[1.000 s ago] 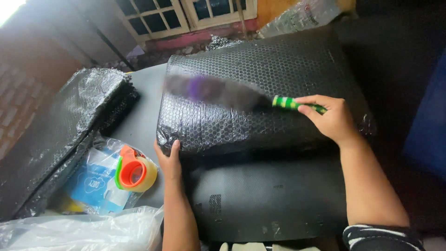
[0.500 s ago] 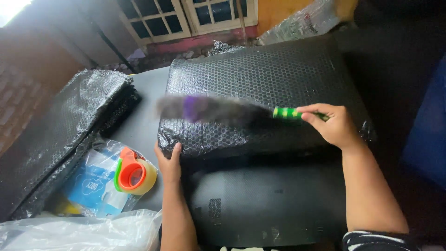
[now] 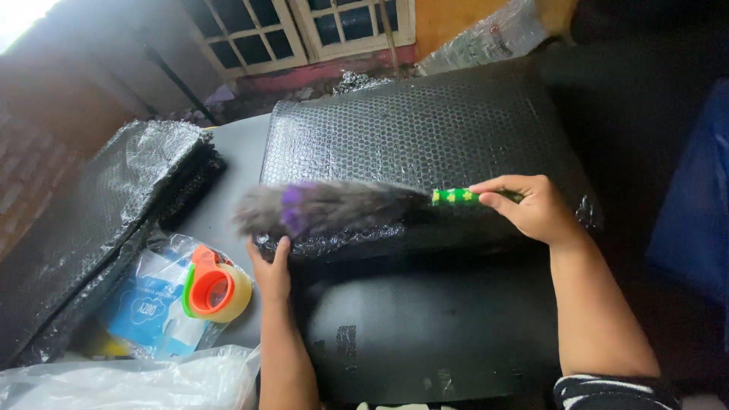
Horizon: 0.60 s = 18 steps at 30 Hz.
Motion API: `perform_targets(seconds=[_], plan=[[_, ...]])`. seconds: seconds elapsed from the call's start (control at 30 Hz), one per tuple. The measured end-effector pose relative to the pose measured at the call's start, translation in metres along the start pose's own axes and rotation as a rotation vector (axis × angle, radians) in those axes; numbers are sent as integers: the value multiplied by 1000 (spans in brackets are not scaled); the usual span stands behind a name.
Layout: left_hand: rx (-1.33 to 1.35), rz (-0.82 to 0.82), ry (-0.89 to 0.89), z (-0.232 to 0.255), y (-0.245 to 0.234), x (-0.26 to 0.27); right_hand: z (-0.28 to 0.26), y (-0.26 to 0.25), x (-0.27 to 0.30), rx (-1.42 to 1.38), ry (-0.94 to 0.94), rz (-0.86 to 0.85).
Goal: Wrapping a large black foam piece in bubble wrap, dusting it, and placing it into a blue tote bag for transport or storage.
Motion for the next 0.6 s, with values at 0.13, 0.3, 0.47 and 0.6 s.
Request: perform_targets(seconds=[0.13,0.3,0.47,0.6], plan=[[-11,6,2,4,-1,0,11,-2,-7,206,-83,118],[-17,6,-1,2,-3,1,42,-33,-3,169,-6,209],[24,-70,-94,36,-14,13,56,-106,18,72,162,-70],[49,-83,-58,38,-15,14,86,-141,27,97,253,98]])
Point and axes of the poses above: each hand's wrist, its own x-axis away from the middle knuckle, its own y-axis out of the palm, z = x × y, the point moved 2 cm from there along -x, towards the middle knuckle, and after that the axes turned 11 degrees about -x, right-handed, at the moved point
